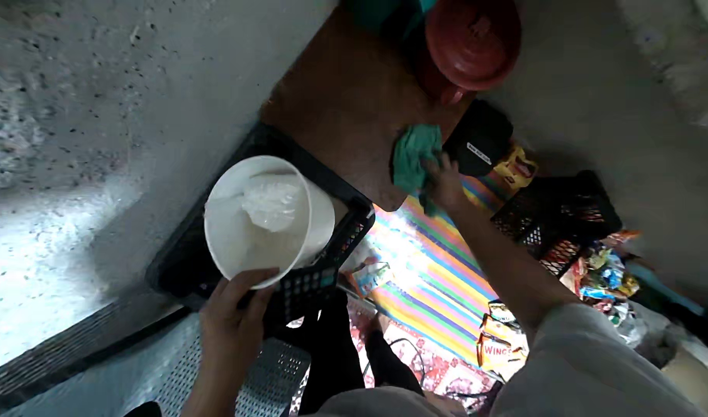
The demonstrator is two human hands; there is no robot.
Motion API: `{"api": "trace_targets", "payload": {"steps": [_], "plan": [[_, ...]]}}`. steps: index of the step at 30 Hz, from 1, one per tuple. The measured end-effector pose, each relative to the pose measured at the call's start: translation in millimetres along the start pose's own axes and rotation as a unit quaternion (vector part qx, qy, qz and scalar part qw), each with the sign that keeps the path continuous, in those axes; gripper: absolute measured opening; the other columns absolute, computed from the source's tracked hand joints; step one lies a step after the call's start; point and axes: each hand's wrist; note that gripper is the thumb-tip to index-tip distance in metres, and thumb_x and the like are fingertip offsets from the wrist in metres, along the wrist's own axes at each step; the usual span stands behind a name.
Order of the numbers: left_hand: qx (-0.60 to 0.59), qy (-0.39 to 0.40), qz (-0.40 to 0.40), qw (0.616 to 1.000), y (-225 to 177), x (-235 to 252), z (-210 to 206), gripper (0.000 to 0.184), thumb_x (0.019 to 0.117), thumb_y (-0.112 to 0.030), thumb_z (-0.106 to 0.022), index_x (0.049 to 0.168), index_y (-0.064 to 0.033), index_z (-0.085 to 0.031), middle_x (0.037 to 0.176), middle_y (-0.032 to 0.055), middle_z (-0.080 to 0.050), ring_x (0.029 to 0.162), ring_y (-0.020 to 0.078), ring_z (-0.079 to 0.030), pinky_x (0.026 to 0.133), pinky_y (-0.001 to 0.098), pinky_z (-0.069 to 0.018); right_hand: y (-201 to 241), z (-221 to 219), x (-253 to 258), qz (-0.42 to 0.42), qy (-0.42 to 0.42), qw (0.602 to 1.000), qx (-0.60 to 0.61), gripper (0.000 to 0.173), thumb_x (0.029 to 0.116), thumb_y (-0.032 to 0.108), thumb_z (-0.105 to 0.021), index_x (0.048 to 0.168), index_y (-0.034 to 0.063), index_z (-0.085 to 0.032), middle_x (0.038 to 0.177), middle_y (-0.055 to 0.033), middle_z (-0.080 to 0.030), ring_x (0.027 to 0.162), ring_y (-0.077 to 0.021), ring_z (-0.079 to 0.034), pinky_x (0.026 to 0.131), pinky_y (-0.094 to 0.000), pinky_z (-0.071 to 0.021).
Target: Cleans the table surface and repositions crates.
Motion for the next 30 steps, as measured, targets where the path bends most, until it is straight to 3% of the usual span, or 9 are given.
{"api": "trace_targets", "payload": {"steps": [2, 5, 9, 12, 15, 18, 21, 25, 30], "plan": [[0.01, 0.006, -0.018, 1.0, -10, 21, -2, 0.026, 0.1005, -0.026, -0.061, 0.106, -0.0036, -0.072, 0.103, 0.0043, -0.071, 0.099, 0.0018, -0.064, 0.089, 0.0204, -0.0532, -57, -58, -27, 0.058, 0.117, 0.987, 0.094, 0.042, 0.0925, 0.005, -0.066, 0.133, 0.0164, -0.068, 0.15, -0.0212, -0.05, 0.131, -0.0527, -0.048, 0.1, -0.0724, -0.0443], [0.034, 0.024, -0.035, 0.999, -29, 62, -9, 0.019, 0.0991, -0.02, -0.063, 0.107, -0.0047, -0.072, 0.105, 0.0073, -0.07, 0.098, 0.0102, -0.065, 0.088, 0.0327, -0.0551, -56, -52, -56, 0.107, 0.336, 0.928, 0.121, 0.045, 0.0902, 0.0, -0.063, 0.126, 0.0244, -0.073, 0.142, -0.0065, -0.06, 0.133, -0.0365, -0.052, 0.107, -0.0657, -0.0431], [0.046, 0.056, -0.079, 0.994, -53, 124, -33, 0.018, 0.1004, -0.019, -0.065, 0.109, -0.004, -0.071, 0.105, 0.0133, -0.069, 0.098, 0.0186, -0.066, 0.089, 0.0407, -0.0551, -28, -17, -35, 0.079, 0.114, 0.97, 0.198, 0.045, 0.0919, -0.001, -0.063, 0.128, 0.0237, -0.072, 0.142, -0.0106, -0.06, 0.133, -0.0351, -0.054, 0.109, -0.0614, -0.0446], [0.048, 0.088, -0.097, 0.99, -65, 171, -68, 0.024, 0.1023, -0.023, -0.062, 0.111, -0.0023, -0.07, 0.11, 0.0169, -0.069, 0.103, 0.0232, -0.067, 0.094, 0.0446, -0.0539, -18, -33, 15, -0.015, -0.036, 0.988, 0.148, 0.053, 0.0935, 0.008, -0.065, 0.144, 0.0239, -0.06, 0.16, -0.0164, -0.04, 0.138, -0.0466, -0.046, 0.105, -0.0667, -0.0456], [0.058, 0.113, -0.104, 0.986, -68, 214, -112, 0.026, 0.1032, -0.025, -0.06, 0.11, -0.0011, -0.069, 0.107, 0.018, -0.069, 0.103, 0.0275, -0.067, 0.095, 0.0484, -0.0525, 14, -71, 12, -0.057, 0.003, 0.997, 0.045, 0.064, 0.0901, 0.014, -0.071, 0.149, 0.0342, -0.054, 0.169, -0.0117, -0.025, 0.145, -0.055, -0.03, 0.097, -0.0782, -0.0406], [0.075, 0.133, -0.069, 0.986, -75, 245, -146, 0.028, 0.1041, -0.026, -0.059, 0.114, -0.001, -0.068, 0.11, 0.0198, -0.069, 0.107, 0.0322, -0.067, 0.098, 0.0522, -0.0507, 24, -102, -54, 0.04, 0.058, 0.996, 0.063, 0.052, 0.0925, 0.015, -0.069, 0.139, 0.0377, -0.062, 0.164, -0.0045, -0.036, 0.141, -0.0496, -0.038, 0.091, -0.0738, -0.0463], [0.083, 0.119, -0.034, 0.989, -76, 262, -170, 0.028, 0.1049, -0.026, -0.057, 0.114, -0.0012, -0.067, 0.11, 0.0202, -0.069, 0.108, 0.033, -0.066, 0.098, 0.0526, -0.0501, -4, -137, -136, 0.037, 0.187, 0.967, 0.167, 0.048, 0.0935, 0.011, -0.061, 0.134, 0.0379, -0.067, 0.159, -0.0017, -0.046, 0.139, -0.0424, -0.047, 0.095, -0.0699, -0.0485], [0.088, 0.07, -0.006, 0.994, -69, 279, -188, 0.029, 0.1041, -0.024, -0.058, 0.115, 0.0012, -0.066, 0.112, 0.0222, -0.068, 0.111, 0.0351, -0.065, 0.1, 0.0516, -0.0488, -44, -179, -230, -0.05, 0.216, 0.939, 0.264, 0.045, 0.0921, 0.006, -0.06, 0.132, 0.0246, -0.071, 0.156, -0.0103, -0.049, 0.138, -0.0382, -0.05, 0.111, -0.0604, -0.0425], [0.074, 0.05, -0.008, 0.996, -49, 301, -198, 0.033, 0.1005, -0.021, -0.063, 0.131, -0.0076, -0.064, 0.133, 0.02, -0.062, 0.127, 0.031, -0.059, 0.11, 0.0456, -0.0457, -55, -203, -276, -0.126, 0.208, 0.906, 0.346, 0.048, 0.0881, 0.003, -0.064, 0.135, 0.0117, -0.068, 0.146, -0.0173, -0.056, 0.135, -0.0338, -0.053, 0.113, -0.0546, -0.0433]]}}
Point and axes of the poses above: each hand's wrist, its own x-axis towards the middle knuckle, its own z-axis out of the back of the hand, y = z × x
